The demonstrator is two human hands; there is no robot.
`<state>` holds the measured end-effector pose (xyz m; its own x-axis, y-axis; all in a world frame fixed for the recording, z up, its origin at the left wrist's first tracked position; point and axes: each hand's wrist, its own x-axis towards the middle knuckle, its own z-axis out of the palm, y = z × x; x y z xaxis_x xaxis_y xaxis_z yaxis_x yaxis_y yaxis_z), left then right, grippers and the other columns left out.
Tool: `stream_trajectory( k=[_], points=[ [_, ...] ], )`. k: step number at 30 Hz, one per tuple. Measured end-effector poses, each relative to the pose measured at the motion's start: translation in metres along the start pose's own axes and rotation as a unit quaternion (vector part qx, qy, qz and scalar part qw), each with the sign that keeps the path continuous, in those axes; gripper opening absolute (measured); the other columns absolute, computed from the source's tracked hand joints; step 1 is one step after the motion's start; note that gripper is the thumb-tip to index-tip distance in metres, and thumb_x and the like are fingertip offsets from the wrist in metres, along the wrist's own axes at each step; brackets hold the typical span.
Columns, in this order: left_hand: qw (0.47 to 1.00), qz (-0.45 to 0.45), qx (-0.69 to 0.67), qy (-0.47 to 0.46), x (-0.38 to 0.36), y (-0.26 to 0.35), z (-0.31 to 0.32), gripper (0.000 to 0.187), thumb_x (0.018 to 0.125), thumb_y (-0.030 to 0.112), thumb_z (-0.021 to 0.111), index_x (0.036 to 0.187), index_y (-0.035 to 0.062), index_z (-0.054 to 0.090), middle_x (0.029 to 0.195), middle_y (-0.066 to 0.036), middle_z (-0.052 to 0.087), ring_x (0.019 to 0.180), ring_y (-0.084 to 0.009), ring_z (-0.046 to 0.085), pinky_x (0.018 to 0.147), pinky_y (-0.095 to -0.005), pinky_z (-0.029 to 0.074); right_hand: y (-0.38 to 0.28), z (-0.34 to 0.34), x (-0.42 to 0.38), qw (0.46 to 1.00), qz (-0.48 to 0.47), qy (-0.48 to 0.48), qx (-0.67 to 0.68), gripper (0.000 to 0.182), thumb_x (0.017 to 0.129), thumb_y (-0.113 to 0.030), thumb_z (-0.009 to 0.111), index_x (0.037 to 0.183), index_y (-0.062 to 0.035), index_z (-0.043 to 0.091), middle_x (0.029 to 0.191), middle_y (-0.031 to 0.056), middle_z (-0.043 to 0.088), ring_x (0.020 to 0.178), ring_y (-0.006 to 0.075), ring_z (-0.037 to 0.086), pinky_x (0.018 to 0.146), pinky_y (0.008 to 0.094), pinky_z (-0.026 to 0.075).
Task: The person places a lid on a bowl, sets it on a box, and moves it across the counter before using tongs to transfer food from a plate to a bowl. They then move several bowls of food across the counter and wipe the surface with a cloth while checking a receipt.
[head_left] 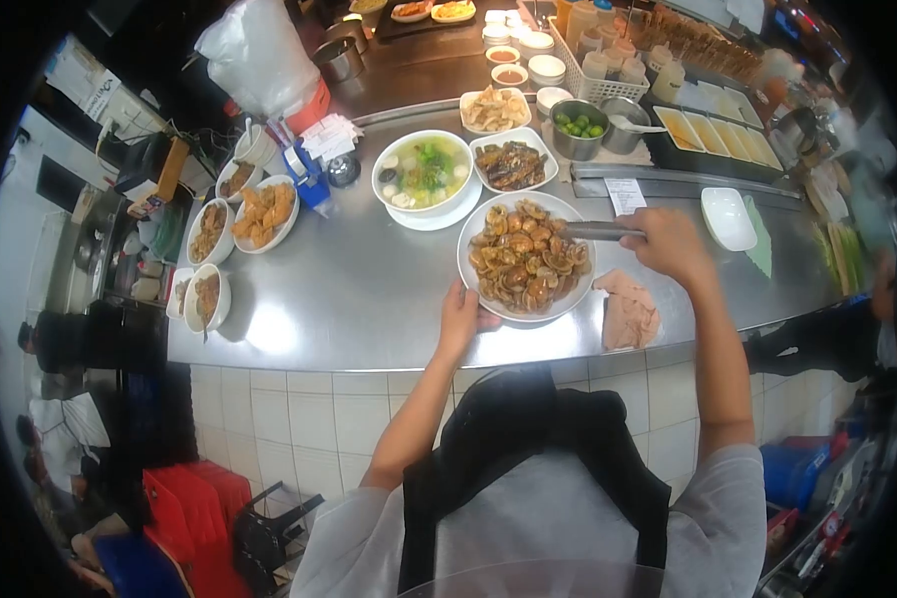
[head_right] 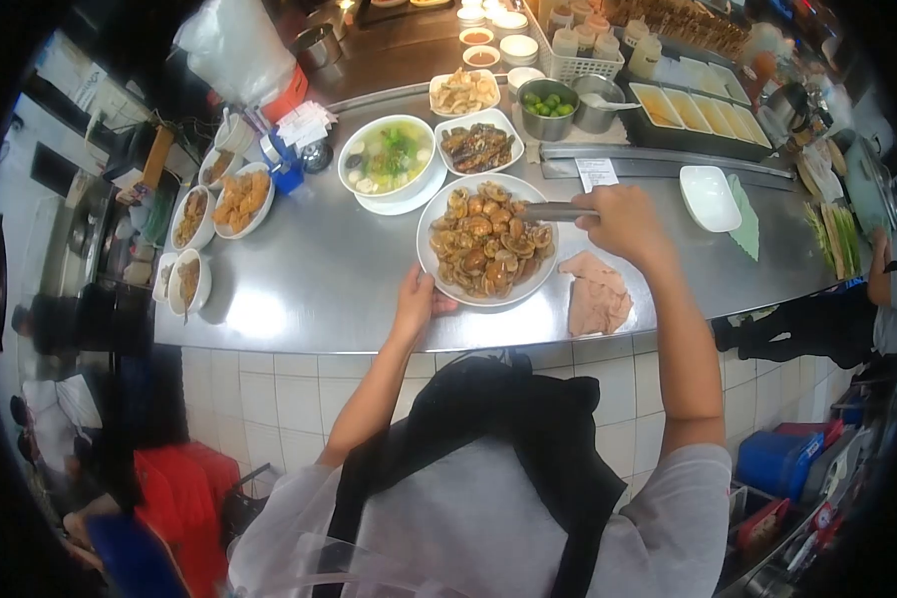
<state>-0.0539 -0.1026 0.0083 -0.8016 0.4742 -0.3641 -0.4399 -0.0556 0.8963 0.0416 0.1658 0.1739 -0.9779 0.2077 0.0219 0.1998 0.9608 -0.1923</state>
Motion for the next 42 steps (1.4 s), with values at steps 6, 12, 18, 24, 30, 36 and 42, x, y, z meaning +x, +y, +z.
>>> stream_trajectory(
  k=[6, 12, 18, 24, 30, 36, 42],
  points=[
    [1.000, -0.009, 0.011, -0.009, 0.000, 0.002, 0.000, 0.036, 0.090, 0.011, 0.032, 0.124, 0.0000, 0.033, 0.086, -0.015, 0.060, 0.060, -0.0175, 0.061, 0.053, -0.0254, 0.054, -0.010, 0.010, -0.009, 1.000, -0.019, 0.006, 0.010, 0.026, 0.070, -0.015, 0.064, 0.095, -0.0100, 0.066, 0.077, 0.0128, 0.062, 0.074, 0.0301, 0.060, 0.067, 0.0405, 0.046],
    [0.999, 0.018, -0.001, -0.033, 0.001, 0.003, -0.005, 0.035, 0.091, 0.014, 0.032, 0.124, 0.0010, 0.034, 0.089, -0.014, 0.059, 0.058, -0.0168, 0.060, 0.054, -0.0246, 0.054, -0.029, -0.001, -0.033, 0.996, -0.065, -0.058, 0.002, 0.030, 0.069, -0.013, 0.065, 0.099, -0.0099, 0.065, 0.080, 0.0111, 0.061, 0.073, 0.0295, 0.058, 0.063, 0.0363, 0.044],
    [0.989, 0.131, 0.031, 0.058, 0.000, -0.038, -0.033, 0.047, 0.094, 0.034, 0.036, 0.128, 0.0046, 0.027, 0.085, -0.013, 0.051, 0.053, -0.0173, 0.055, 0.046, -0.0255, 0.048, 0.061, 0.018, 0.048, 0.942, 0.160, 0.287, 0.065, 0.036, 0.073, -0.029, 0.066, 0.102, -0.0088, 0.062, 0.086, 0.0139, 0.062, 0.086, 0.0327, 0.059, 0.073, 0.0395, 0.046],
    [0.984, 0.174, 0.018, 0.045, -0.006, -0.039, -0.033, 0.045, 0.094, 0.032, 0.037, 0.127, 0.0025, 0.027, 0.081, -0.010, 0.050, 0.053, -0.0158, 0.054, 0.046, -0.0266, 0.048, 0.127, 0.030, 0.165, 0.948, 0.280, 0.129, -0.076, 0.038, 0.072, -0.036, 0.066, 0.092, -0.0037, 0.060, 0.095, 0.0191, 0.059, 0.087, 0.0338, 0.060, 0.071, 0.0437, 0.048],
    [0.978, 0.173, 0.087, 0.072, -0.005, -0.041, -0.032, 0.043, 0.095, 0.030, 0.035, 0.125, 0.0007, 0.030, 0.084, -0.011, 0.050, 0.056, -0.0148, 0.055, 0.049, -0.0256, 0.049, 0.117, 0.048, 0.179, 0.932, 0.183, 0.262, -0.171, 0.036, 0.072, -0.034, 0.067, 0.089, -0.0029, 0.060, 0.096, 0.0153, 0.056, 0.087, 0.0320, 0.057, 0.071, 0.0425, 0.046],
    [0.977, 0.179, 0.081, 0.080, -0.005, -0.034, -0.027, 0.038, 0.094, 0.023, 0.038, 0.125, 0.0010, 0.031, 0.085, -0.010, 0.050, 0.057, -0.0131, 0.054, 0.049, -0.0235, 0.048, 0.058, 0.107, 0.014, 0.949, 0.120, 0.280, 0.085, 0.021, 0.078, -0.019, 0.062, 0.087, -0.0004, 0.057, 0.083, 0.0159, 0.054, 0.074, 0.0334, 0.054, 0.066, 0.0408, 0.043],
    [0.974, 0.179, 0.102, 0.097, -0.001, -0.045, -0.027, 0.037, 0.093, 0.015, 0.042, 0.124, -0.0007, 0.031, 0.085, -0.010, 0.049, 0.057, -0.0119, 0.054, 0.048, -0.0229, 0.048, 0.028, 0.164, -0.099, 0.946, 0.228, 0.169, 0.158, 0.019, 0.082, -0.019, 0.053, 0.093, -0.0039, 0.057, 0.085, 0.0179, 0.055, 0.076, 0.0350, 0.057, 0.065, 0.0424, 0.044]
  ],
)
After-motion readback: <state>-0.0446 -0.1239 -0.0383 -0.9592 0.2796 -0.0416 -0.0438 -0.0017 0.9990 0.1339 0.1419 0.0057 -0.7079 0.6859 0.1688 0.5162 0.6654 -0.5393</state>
